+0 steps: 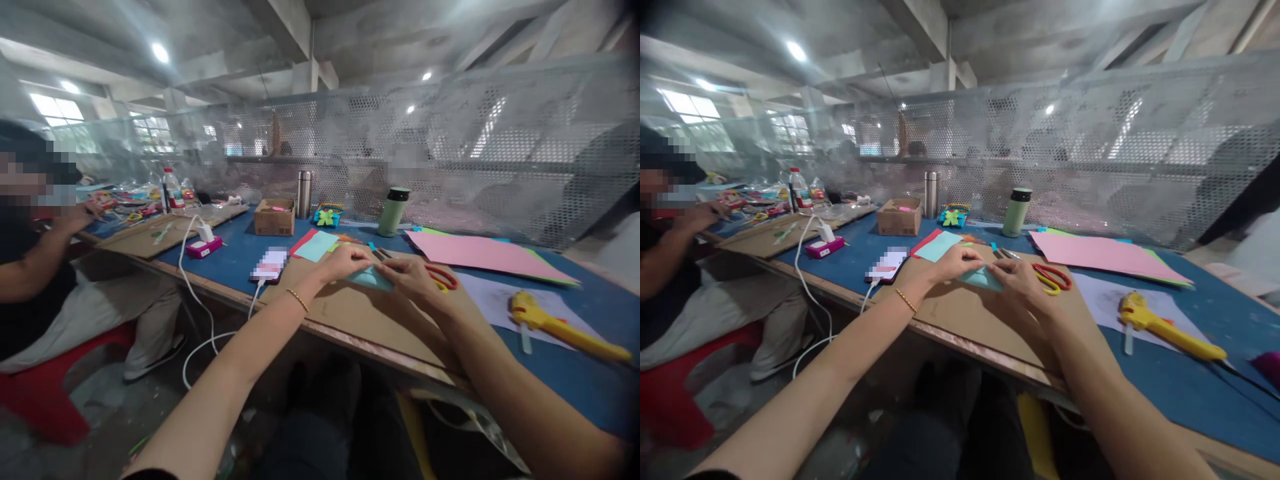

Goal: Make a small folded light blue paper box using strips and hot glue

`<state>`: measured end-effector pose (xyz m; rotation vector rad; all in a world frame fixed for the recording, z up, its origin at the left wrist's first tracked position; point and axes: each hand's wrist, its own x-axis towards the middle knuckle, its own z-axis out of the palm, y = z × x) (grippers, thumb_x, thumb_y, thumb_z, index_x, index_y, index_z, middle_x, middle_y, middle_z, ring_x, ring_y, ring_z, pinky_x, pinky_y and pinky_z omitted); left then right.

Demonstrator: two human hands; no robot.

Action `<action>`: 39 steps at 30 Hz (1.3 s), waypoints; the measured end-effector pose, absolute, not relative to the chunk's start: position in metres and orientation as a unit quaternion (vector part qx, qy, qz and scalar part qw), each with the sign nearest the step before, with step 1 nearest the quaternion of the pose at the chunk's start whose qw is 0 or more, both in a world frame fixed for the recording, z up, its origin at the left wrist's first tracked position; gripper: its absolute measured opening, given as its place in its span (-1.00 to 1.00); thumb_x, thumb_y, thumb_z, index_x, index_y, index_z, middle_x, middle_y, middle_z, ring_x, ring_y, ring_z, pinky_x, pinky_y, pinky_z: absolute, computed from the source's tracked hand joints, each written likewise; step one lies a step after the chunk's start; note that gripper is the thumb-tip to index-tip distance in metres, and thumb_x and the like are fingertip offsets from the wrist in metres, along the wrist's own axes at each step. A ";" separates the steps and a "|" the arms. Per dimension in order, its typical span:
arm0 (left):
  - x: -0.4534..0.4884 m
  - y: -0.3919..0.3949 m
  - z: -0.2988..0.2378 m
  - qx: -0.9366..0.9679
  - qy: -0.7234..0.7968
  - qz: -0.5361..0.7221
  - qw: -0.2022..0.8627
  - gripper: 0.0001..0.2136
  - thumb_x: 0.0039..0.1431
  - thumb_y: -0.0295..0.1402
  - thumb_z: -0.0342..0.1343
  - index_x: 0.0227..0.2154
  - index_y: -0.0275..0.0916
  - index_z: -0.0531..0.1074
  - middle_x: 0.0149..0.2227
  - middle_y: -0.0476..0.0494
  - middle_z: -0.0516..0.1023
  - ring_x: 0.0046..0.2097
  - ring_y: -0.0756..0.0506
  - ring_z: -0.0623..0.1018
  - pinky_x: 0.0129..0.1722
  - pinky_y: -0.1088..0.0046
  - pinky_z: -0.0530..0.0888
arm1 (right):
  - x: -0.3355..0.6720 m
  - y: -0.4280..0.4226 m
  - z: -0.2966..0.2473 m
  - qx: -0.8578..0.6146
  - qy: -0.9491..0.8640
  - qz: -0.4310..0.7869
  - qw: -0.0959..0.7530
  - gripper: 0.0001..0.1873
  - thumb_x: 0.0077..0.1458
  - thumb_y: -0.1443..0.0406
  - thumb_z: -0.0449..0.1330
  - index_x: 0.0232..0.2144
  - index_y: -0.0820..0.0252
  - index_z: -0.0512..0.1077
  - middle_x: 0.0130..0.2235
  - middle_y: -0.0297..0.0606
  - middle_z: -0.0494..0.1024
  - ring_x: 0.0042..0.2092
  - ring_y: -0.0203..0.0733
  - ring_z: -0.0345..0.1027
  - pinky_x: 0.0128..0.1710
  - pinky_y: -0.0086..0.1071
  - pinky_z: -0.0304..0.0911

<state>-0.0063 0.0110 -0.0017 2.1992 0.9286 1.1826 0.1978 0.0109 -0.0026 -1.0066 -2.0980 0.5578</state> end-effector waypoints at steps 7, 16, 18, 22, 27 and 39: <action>-0.008 0.006 -0.008 0.802 0.378 0.400 0.231 -0.76 0.05 -0.26 0.13 -0.44 -0.36 0.59 -0.48 -0.09 0.52 -0.41 -0.03 0.40 -0.42 0.48 0.27 | 0.195 0.000 -0.008 -0.411 -0.801 0.225 0.372 -0.55 0.02 -0.01 0.12 -0.54 0.28 0.49 -0.53 -0.29 0.41 -0.49 -0.28 0.12 -0.52 -0.39 -0.03; -0.001 0.000 -0.002 0.793 0.402 0.392 0.236 -0.74 -0.02 -0.21 0.16 -0.46 -0.34 0.58 -0.49 -0.06 0.50 -0.42 -0.02 0.40 -0.43 0.49 0.27 | 0.200 0.004 -0.012 -0.377 -0.812 0.226 0.384 -0.61 0.04 0.04 0.12 -0.51 0.26 0.47 -0.50 -0.33 0.39 -0.44 -0.28 0.16 -0.46 -0.40 0.03; 0.001 0.000 -0.004 0.783 0.416 0.390 0.248 -0.74 -0.04 -0.20 0.17 -0.45 -0.34 0.57 -0.50 -0.05 0.49 -0.43 -0.02 0.38 -0.45 0.49 0.26 | 0.201 0.004 -0.012 -0.373 -0.812 0.227 0.387 -0.64 0.03 0.07 0.13 -0.52 0.25 0.46 -0.50 -0.33 0.39 -0.43 -0.27 0.17 -0.46 -0.41 0.04; 0.002 -0.001 -0.007 0.764 0.409 0.417 0.274 -0.72 -0.06 -0.17 0.19 -0.45 -0.34 0.57 -0.48 -0.06 0.50 -0.41 -0.03 0.39 -0.40 0.47 0.28 | 0.201 0.005 -0.013 -0.381 -0.806 0.219 0.396 -0.67 0.02 0.09 0.11 -0.56 0.24 0.41 -0.53 -0.35 0.35 -0.44 -0.29 0.14 -0.47 -0.41 0.01; -0.007 0.000 -0.013 0.728 0.388 0.465 0.321 -0.69 0.00 -0.12 0.16 -0.46 -0.33 0.54 -0.45 -0.07 0.50 -0.38 -0.03 0.38 -0.35 0.45 0.30 | 0.203 0.005 -0.012 -0.391 -0.800 0.213 0.402 -0.67 0.00 0.10 0.08 -0.60 0.23 0.36 -0.55 -0.37 0.30 -0.46 -0.31 0.10 -0.48 -0.40 -0.02; -0.007 -0.008 -0.019 0.712 0.402 0.483 0.312 -0.80 -0.02 -0.26 0.10 -0.57 -0.31 0.41 -0.54 0.02 0.33 -0.44 0.02 0.26 -0.44 0.49 0.21 | 0.198 0.001 -0.012 -0.392 -0.800 0.207 0.404 -0.71 -0.01 0.14 0.09 -0.60 0.22 0.35 -0.54 -0.37 0.30 -0.44 -0.31 0.11 -0.46 -0.40 -0.03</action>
